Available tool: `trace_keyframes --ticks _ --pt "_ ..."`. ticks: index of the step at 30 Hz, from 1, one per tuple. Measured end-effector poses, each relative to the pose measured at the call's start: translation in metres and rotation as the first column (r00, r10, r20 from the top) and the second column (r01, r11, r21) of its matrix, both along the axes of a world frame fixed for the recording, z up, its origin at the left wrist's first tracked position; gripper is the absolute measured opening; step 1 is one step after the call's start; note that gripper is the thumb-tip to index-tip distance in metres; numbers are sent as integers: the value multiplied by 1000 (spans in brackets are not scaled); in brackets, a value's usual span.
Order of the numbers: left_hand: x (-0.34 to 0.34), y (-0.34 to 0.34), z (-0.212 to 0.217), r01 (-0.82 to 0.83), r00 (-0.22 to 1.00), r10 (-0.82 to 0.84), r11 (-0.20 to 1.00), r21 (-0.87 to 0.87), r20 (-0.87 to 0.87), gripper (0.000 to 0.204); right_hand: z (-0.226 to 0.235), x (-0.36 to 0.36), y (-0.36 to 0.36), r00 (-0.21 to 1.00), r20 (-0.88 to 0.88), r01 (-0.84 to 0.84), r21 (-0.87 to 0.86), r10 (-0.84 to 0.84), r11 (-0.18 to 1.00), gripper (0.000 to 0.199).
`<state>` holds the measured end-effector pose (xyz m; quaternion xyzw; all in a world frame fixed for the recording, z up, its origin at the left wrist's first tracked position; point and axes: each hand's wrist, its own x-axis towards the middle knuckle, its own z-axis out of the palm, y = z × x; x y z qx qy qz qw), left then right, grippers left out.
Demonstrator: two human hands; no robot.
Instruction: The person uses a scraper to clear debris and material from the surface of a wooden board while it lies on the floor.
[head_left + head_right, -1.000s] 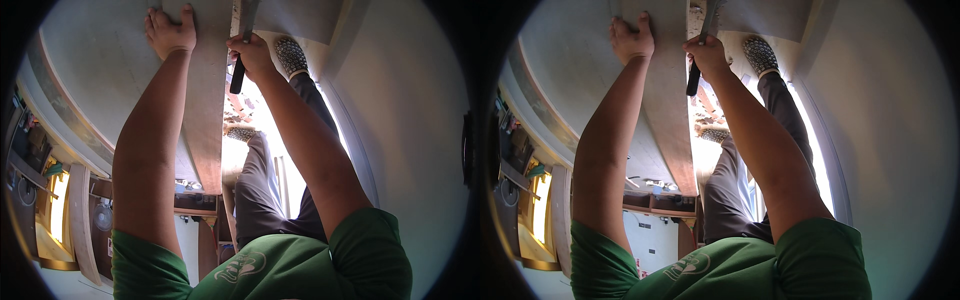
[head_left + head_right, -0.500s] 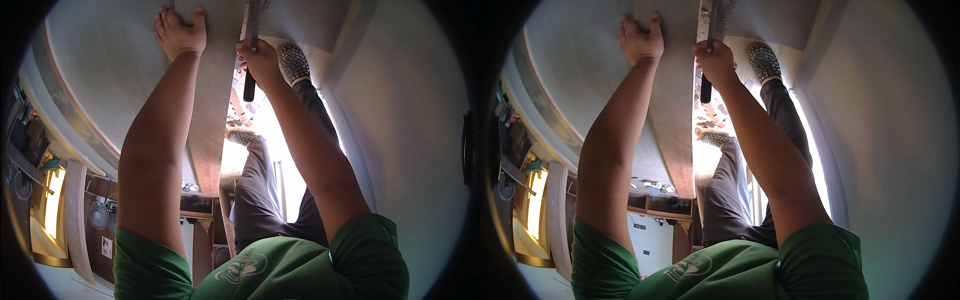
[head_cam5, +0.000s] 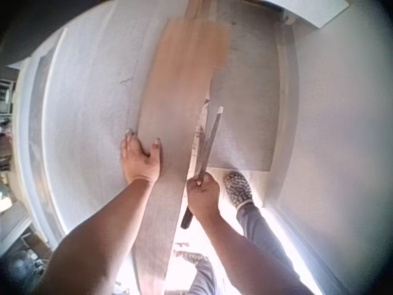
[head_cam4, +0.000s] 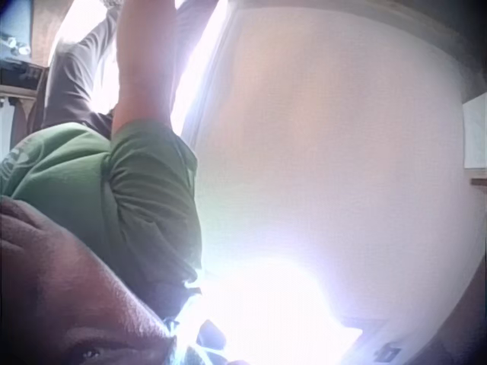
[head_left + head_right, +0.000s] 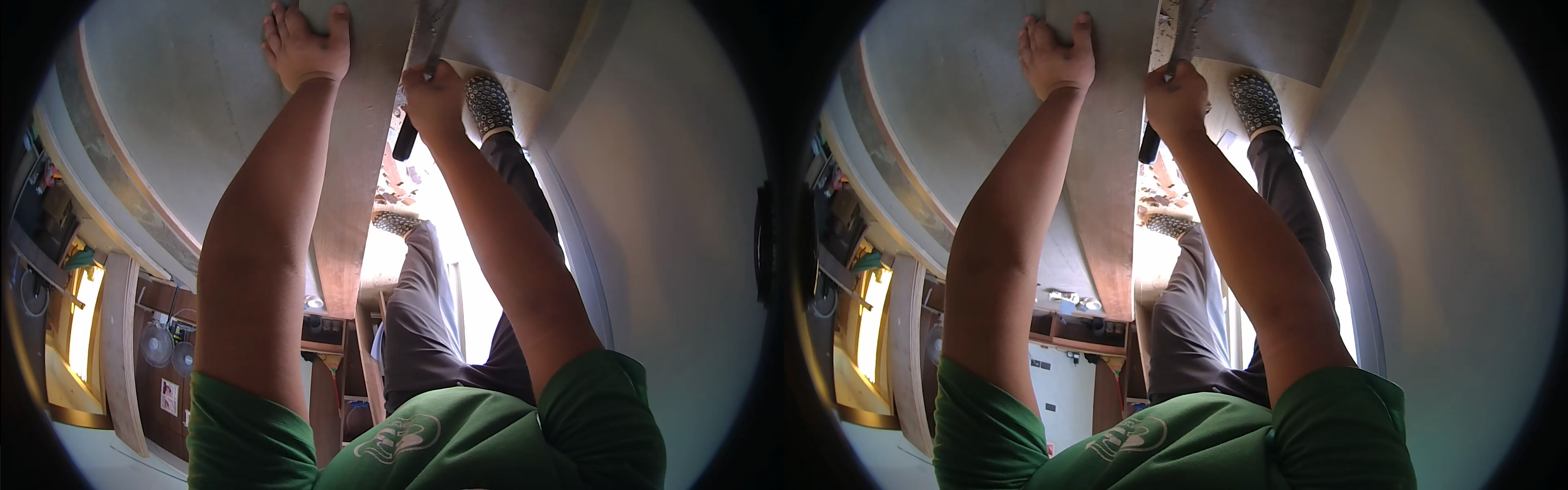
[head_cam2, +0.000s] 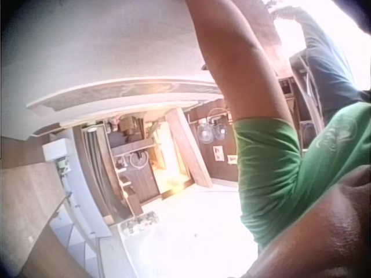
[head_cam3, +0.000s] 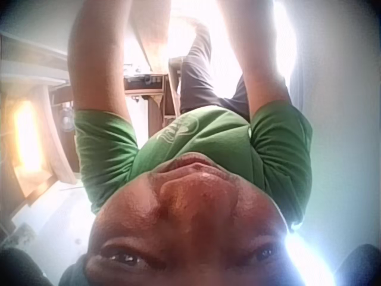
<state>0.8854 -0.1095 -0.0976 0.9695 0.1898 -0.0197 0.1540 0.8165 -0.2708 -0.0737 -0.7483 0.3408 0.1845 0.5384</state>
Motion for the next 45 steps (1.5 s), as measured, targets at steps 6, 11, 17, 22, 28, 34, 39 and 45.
trace_keyframes --ticks 6,11,17,22,28,34,39,45 --pt "0 3 -2 7 999 -7 1000 2 44 83 11 5 -40 978 -79 207 452 -192 868 11" --pt "1 0 2 5 1000 -4 1000 -9 17 83 20 23 -57 985 -164 105 317 -55 943 14" --pt "2 -1 0 -3 999 3 1000 -11 33 83 25 34 -58 954 -296 103 184 -45 978 21" --pt "-2 4 -6 -15 1000 16 999 -32 16 80 54 40 -41 951 -306 138 287 -47 948 27" --pt "2 -1 -4 -33 999 33 998 -46 -15 81 84 44 -25 902 -425 301 483 -80 822 25" --pt "-1 1 -2 -47 998 45 997 -56 -35 82 117 43 7 819 -564 446 509 -106 736 23" --pt "0 0 0 -46 998 43 997 -62 -48 83 110 41 18 848 -529 264 385 -23 884 27" --pt "-2 3 -3 -51 998 48 997 -63 -49 83 112 37 15 840 -540 317 419 -48 851 27"
